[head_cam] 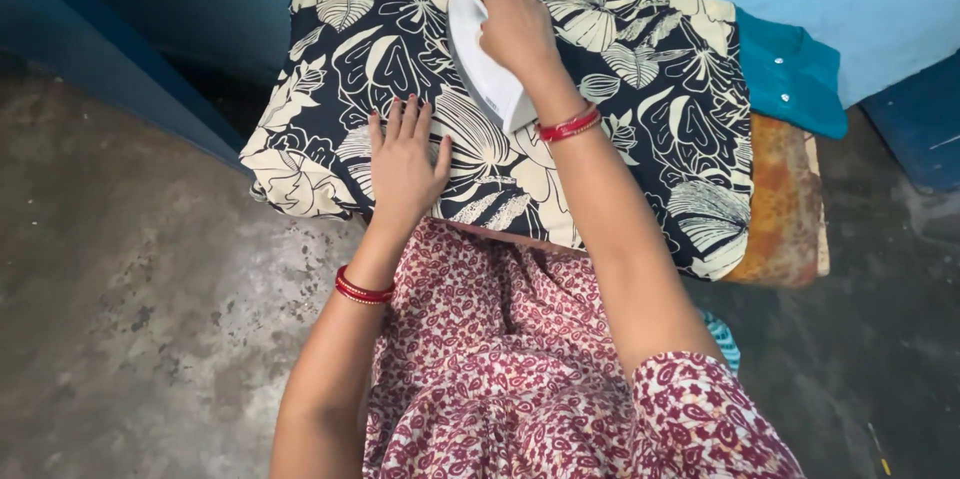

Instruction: Iron a floral-patterned cloth on a flat surface.

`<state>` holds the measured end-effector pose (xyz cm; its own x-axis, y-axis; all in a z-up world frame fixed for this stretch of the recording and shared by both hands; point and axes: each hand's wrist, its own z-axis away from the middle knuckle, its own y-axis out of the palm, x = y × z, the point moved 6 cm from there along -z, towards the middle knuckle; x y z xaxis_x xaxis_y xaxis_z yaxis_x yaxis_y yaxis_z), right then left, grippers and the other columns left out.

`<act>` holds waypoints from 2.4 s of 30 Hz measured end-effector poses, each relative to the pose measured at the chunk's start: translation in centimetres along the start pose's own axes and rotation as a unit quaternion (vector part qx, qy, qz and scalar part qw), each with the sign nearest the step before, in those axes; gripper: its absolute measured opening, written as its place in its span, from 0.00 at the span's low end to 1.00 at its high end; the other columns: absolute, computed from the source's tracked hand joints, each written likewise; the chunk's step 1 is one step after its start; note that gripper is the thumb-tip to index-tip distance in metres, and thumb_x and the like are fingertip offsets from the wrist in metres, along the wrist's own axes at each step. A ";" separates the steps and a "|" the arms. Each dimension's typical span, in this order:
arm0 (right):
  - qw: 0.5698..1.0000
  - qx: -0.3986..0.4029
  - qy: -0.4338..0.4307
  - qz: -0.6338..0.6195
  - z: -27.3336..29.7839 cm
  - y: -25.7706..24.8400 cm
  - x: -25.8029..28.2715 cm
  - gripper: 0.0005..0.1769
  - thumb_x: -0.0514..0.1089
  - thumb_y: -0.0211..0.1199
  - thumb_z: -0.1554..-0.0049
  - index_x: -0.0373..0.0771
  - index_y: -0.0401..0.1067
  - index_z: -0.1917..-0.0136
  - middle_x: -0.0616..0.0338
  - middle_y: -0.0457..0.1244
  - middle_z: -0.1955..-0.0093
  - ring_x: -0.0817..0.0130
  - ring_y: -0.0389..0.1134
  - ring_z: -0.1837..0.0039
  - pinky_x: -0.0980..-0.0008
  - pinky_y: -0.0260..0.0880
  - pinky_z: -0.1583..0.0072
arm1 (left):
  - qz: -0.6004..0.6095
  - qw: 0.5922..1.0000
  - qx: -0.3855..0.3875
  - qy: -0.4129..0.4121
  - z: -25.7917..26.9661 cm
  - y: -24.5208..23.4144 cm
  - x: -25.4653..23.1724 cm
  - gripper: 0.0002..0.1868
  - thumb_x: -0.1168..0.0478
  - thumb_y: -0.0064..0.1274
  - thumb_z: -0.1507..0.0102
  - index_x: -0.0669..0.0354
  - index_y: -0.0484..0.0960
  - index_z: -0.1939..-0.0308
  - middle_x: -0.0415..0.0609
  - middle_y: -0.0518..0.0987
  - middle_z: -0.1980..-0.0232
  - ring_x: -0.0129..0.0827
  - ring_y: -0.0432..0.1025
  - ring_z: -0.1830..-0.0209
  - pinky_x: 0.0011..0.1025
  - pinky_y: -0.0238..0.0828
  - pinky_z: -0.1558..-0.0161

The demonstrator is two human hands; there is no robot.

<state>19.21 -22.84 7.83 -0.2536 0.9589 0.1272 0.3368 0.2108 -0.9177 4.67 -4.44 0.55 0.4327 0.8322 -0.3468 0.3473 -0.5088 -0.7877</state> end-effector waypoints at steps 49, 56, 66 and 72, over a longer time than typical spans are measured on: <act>0.996 0.049 0.064 -0.033 2.7 -2.5 -3.3 0.23 0.45 0.67 0.45 0.44 0.70 0.36 0.40 0.70 0.52 0.39 0.71 0.47 0.46 0.69 0.45 | 0.037 0.998 0.018 0.043 1.1 0.6 -3.9 0.29 0.49 0.45 0.32 0.65 0.75 0.34 0.61 0.72 0.29 0.53 0.61 0.25 0.53 0.44 0.24; 0.992 0.116 0.050 -0.016 8.9 -5.6 -0.6 0.22 0.46 0.64 0.43 0.45 0.68 0.36 0.39 0.70 0.53 0.37 0.70 0.47 0.44 0.69 0.45 | 0.046 0.997 -0.008 0.058 1.2 0.2 -4.0 0.27 0.50 0.47 0.33 0.65 0.77 0.36 0.61 0.74 0.31 0.53 0.63 0.27 0.53 0.48 0.26; 0.987 0.156 0.031 -0.021 20.9 -12.4 2.9 0.19 0.46 0.61 0.40 0.45 0.68 0.36 0.41 0.69 0.61 0.39 0.71 0.54 0.43 0.69 0.50 | 0.056 0.997 0.002 0.057 1.3 0.1 -4.1 0.25 0.52 0.45 0.32 0.65 0.78 0.37 0.60 0.74 0.31 0.50 0.64 0.26 0.51 0.49 0.25; 0.991 0.119 0.041 -0.034 20.2 -11.8 1.6 0.19 0.46 0.62 0.42 0.45 0.69 0.37 0.42 0.70 0.60 0.40 0.72 0.54 0.43 0.70 0.51 | 0.030 0.998 0.026 0.054 1.3 1.0 -3.8 0.27 0.51 0.42 0.31 0.65 0.77 0.35 0.60 0.73 0.30 0.49 0.63 0.25 0.50 0.47 0.24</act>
<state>-3.51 -27.66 11.29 -0.1906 0.9584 0.2125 0.0952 0.2335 -0.9677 2.35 -7.85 0.41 0.5389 0.7711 -0.3390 0.2762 -0.5420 -0.7937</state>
